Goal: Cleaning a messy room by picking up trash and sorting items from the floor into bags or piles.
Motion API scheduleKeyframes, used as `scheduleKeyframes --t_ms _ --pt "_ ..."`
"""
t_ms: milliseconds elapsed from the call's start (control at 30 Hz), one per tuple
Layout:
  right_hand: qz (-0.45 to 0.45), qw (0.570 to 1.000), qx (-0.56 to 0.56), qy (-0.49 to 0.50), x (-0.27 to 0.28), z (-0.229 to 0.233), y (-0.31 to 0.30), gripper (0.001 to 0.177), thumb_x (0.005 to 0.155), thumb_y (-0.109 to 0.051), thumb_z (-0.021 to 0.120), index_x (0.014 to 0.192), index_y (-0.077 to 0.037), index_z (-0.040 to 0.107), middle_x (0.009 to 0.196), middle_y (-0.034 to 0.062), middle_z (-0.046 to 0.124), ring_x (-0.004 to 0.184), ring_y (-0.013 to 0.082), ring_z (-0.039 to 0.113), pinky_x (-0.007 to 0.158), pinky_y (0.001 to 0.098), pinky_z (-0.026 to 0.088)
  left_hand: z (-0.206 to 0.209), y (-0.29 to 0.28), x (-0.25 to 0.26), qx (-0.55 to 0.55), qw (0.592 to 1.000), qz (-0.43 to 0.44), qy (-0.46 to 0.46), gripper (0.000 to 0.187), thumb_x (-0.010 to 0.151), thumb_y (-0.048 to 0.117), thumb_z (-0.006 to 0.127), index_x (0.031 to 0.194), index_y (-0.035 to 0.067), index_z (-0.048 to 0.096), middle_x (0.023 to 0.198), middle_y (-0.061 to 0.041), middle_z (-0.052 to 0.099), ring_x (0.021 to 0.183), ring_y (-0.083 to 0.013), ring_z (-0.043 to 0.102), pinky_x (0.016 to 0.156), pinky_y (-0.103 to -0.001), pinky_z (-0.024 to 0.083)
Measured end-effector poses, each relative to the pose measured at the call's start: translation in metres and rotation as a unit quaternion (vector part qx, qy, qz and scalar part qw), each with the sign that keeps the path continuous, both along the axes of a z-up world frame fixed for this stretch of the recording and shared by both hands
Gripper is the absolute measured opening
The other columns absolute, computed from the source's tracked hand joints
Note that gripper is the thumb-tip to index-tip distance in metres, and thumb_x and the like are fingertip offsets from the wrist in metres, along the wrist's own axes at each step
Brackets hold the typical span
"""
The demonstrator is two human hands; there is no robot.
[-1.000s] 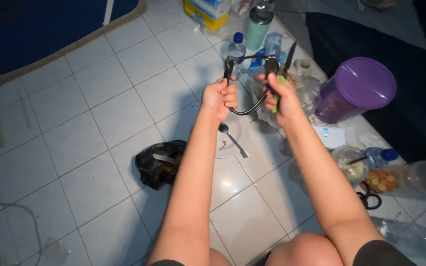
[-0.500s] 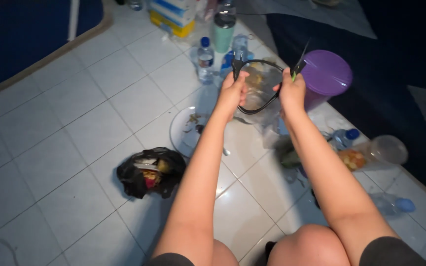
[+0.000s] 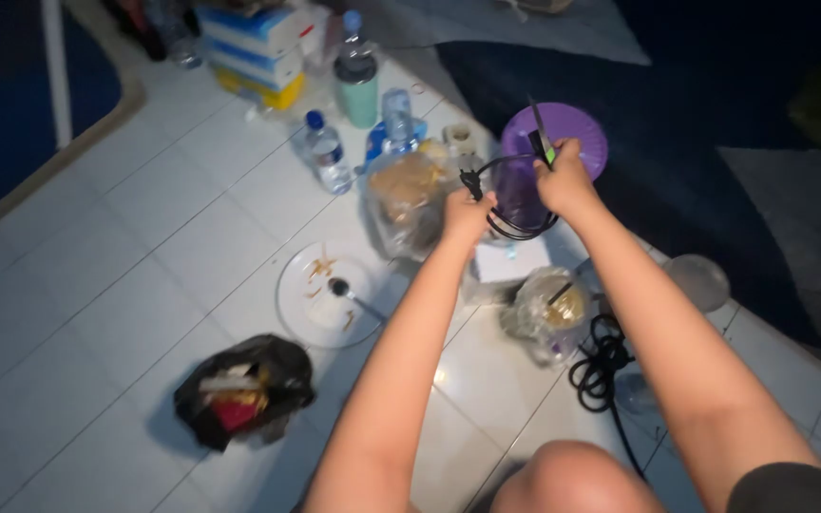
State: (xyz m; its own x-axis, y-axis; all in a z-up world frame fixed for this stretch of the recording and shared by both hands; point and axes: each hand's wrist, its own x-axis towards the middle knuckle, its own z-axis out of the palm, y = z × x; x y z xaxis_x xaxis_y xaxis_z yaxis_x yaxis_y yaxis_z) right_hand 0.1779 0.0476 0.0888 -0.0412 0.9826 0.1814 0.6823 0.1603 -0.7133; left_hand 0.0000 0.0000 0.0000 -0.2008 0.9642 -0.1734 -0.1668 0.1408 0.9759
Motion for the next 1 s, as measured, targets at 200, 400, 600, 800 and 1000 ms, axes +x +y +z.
scheduleKeyframes --t_ms 200,400,600,800,1000 --pt "-0.022 0.995 -0.086 0.038 0.07 -0.074 0.085 0.044 0.093 -0.011 0.056 0.131 0.004 0.038 0.111 0.0368 0.061 0.107 0.0484 0.061 0.096 0.0502 0.046 0.003 0.057 0.045 0.026 0.997 -0.068 -0.005 0.032 0.086 -0.009 0.059 0.115 0.0 0.065 0.107 -0.005 0.073 0.095 -0.0145 0.065 0.084 -0.029 0.049" --pt "0.023 0.999 0.005 -0.031 0.09 -0.088 0.105 0.03 0.095 -0.016 0.068 0.115 0.004 0.058 0.115 0.0323 0.061 0.109 0.0476 0.059 0.096 0.0506 0.047 -0.039 0.119 0.078 0.074 0.996 -0.021 -0.042 0.039 0.087 -0.014 0.055 0.123 -0.003 0.064 0.114 -0.011 0.071 0.105 -0.0152 0.067 0.09 -0.027 0.05" --pt "-0.006 0.995 0.086 -0.054 0.074 -0.089 0.098 0.047 0.093 -0.013 0.072 0.128 0.011 0.054 0.123 0.0359 0.052 0.109 0.0529 0.055 0.097 0.051 0.048 -0.055 0.142 0.089 0.033 0.998 -0.049 -0.018 0.046 0.089 -0.01 0.058 0.135 -0.01 0.061 0.123 -0.024 0.07 0.109 -0.0286 0.065 0.093 -0.034 0.05" --pt "-0.036 0.994 0.04 -0.091 0.056 -0.069 0.078 0.044 0.092 -0.017 0.073 0.131 0.0 0.06 0.135 0.034 0.047 0.118 0.0523 0.052 0.102 0.0497 0.046 -0.09 0.141 0.092 0.18 0.954 -0.076 0.228 0.074 0.081 -0.001 0.063 0.151 -0.007 0.042 0.159 -0.03 0.041 0.151 -0.0379 0.038 0.12 -0.037 0.031" --pt "-0.066 0.98 -0.074 -0.171 0.03 -0.033 0.063 0.07 0.084 -0.039 0.078 0.145 -0.014 0.055 0.154 0.0282 0.032 0.136 0.0464 0.033 0.109 0.0539 0.034 -0.019 0.103 0.093 0.126 0.942 -0.069 0.302 0.06 0.087 0.018 0.074 0.14 -0.001 0.054 0.15 -0.03 0.045 0.142 -0.0412 0.042 0.117 -0.04 0.034"
